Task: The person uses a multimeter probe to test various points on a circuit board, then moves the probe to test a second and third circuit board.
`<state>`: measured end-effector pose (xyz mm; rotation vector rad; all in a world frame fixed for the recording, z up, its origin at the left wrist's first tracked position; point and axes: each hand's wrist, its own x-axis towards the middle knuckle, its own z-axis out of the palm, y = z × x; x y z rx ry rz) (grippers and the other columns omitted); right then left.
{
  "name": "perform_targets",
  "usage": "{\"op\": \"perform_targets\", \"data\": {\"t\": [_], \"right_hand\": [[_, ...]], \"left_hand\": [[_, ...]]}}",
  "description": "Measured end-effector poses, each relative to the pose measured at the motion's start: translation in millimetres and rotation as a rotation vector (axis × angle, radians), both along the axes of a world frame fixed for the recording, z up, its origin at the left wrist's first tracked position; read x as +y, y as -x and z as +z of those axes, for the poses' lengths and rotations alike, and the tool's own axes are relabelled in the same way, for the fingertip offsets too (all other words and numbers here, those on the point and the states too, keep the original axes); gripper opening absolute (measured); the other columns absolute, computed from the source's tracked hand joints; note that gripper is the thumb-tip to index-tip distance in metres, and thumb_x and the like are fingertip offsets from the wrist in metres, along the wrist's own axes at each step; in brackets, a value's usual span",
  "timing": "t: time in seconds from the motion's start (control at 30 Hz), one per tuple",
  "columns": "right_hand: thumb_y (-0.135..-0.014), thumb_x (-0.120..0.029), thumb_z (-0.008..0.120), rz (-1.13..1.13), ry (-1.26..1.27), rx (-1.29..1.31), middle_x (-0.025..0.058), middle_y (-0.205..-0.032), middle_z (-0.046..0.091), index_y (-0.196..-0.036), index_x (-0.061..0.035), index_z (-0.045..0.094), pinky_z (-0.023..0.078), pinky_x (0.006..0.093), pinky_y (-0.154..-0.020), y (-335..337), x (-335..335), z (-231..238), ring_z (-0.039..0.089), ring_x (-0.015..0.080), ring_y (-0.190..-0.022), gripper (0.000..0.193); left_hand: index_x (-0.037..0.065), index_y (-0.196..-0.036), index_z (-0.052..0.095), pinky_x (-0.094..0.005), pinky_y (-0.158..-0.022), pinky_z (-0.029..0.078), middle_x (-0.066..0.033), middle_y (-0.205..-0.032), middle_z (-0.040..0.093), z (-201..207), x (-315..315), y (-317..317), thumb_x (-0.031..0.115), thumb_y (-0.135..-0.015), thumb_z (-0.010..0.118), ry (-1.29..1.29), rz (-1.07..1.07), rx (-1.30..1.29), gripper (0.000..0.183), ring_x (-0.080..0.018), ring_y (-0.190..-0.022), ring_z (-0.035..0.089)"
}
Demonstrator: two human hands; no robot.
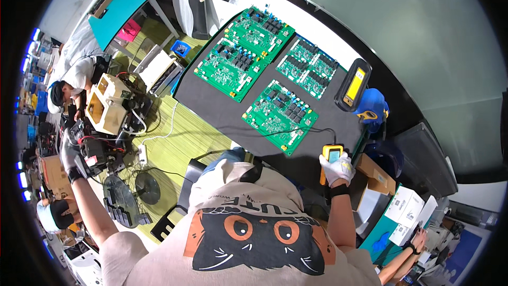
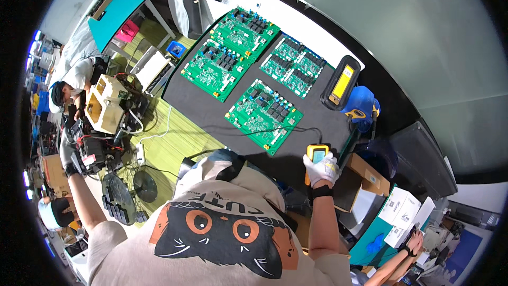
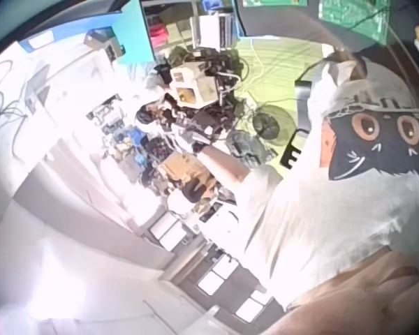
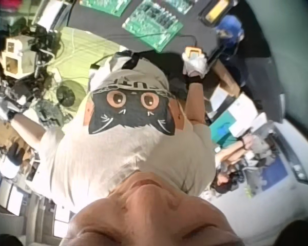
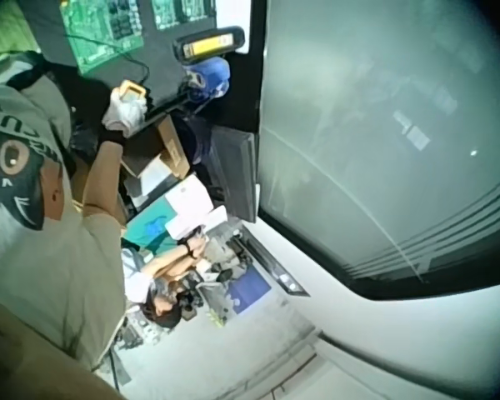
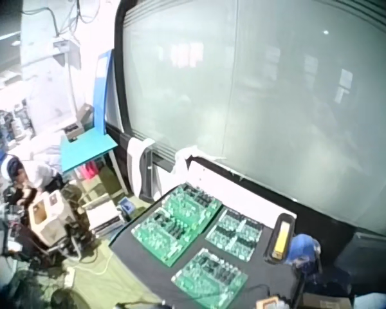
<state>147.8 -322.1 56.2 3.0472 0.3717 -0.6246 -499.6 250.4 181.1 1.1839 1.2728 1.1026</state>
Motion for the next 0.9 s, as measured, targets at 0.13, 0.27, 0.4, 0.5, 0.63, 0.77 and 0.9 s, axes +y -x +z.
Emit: {"op": "perform_targets", "data": {"t": [0.13, 0.27, 0.4, 0.5, 0.63, 0.77, 0.9], "right_hand": [[-0.076, -0.068, 0.061, -0.203, -0.023, 0.043, 0.0223, -0.117, 0.065, -0.137, -0.0015, 0.038, 0.049, 0.0454, -0.093, -18.4, 1.2, -12.6, 0.064, 0.0371, -0.106, 0.094], [-0.08, -0.068, 0.057, -0.299, -0.046, 0.003, 0.0226, -0.121, 0.063, -0.152, -0.0028, 0.018, 0.049, 0.045, -0.093, -38.7, 2.5, -23.8, 0.063, 0.0371, -0.11, 0.104], [-0.08, -0.067, 0.058, -0.274, -0.025, -0.048, 0.022, -0.121, 0.063, -0.152, -0.0068, 0.02, 0.05, 0.0465, -0.09, -57.5, 0.5, -22.5, 0.063, 0.037, -0.109, 0.102], [-0.078, -0.064, 0.065, -0.229, 0.027, -0.137, 0.0189, -0.127, 0.055, -0.149, -0.0118, 0.03, 0.051, 0.0477, -0.087, -60.3, -1.1, -14.5, 0.06, 0.0384, -0.109, 0.095], [-0.078, -0.043, 0.073, 0.375, -0.259, -0.393, 0.0146, -0.133, 0.049, -0.13, -0.0114, 0.055, 0.039, 0.0478, -0.1, -28.8, 8.6, -7.8, 0.049, 0.0356, -0.116, 0.064], [-0.074, -0.046, 0.076, 0.89, -0.64, -0.024, 0.0121, -0.145, 0.042, -0.143, -0.012, 0.043, 0.031, 0.0484, -0.108, 22.8, 44.5, -9.9, 0.038, 0.0367, -0.13, 0.083], [-0.076, -0.045, 0.074, 1.069, -0.647, 0.032, 0.0118, -0.137, 0.048, -0.142, -0.0154, 0.043, 0.027, 0.0517, -0.11, 61.5, 74.7, -20.0, 0.038, 0.0379, -0.13, 0.079]], "left_hand": [[0.005, -0.132, 0.053, -0.0166, -0.053, 0.038, 0.0056, -0.083, 0.053, -4.2, -96.4, -92.1, 0.009, -0.096, 0.049, 0.319, -0.296, -0.213, 0.036, -0.0052, -0.059, 0.043], [0.001, -0.132, 0.052, -0.0157, -0.049, 0.034, 0.0036, -0.078, 0.055, -7.7, -191.2, -198.8, 0.016, -0.099, 0.048, -0.241, -0.703, 0.553, 0.036, -0.0034, -0.054, 0.042], [0.003, -0.118, 0.055, -0.0173, -0.044, 0.029, 0.0008, -0.071, 0.057, 18.3, -277.1, -254.8, 0.024, -0.099, 0.052, 0.468, -0.604, 0.196, 0.029, -0.0042, -0.046, 0.039], [0.002, -0.116, 0.054, -0.0182, -0.04, 0.029, -0.0003, -0.06, 0.052, 52.9, -309.8, -247.7, 0.028, -0.097, 0.054, 0.519, -0.638, 0.001, 0.032, -0.0061, -0.037, 0.035], [0.0, -0.122, 0.047, -0.0212, -0.032, 0.028, 0.0006, -0.058, 0.049, 78.9, -323.0, -209.7, 0.029, -0.101, 0.048, 0.135, -0.426, -0.47, 0.036, -0.006, -0.031, 0.036], [0.003, -0.135, 0.039, -0.0207, -0.029, 0.031, 0.0043, -0.055, 0.045, 89.3, -320.8, -191.4, 0.023, -0.107, 0.033, 0.09, -0.354, -0.68, 0.035, -0.0046, -0.03, 0.036], [0.006, -0.13, 0.049, -0.0187, -0.032, 0.029, 0.0043, -0.066, 0.05, 78.7, -310.3, -212.7, 0.026, -0.104, 0.041, 0.18, -0.14, -0.42, 0.033, -0.0026, -0.034, 0.035]]}}
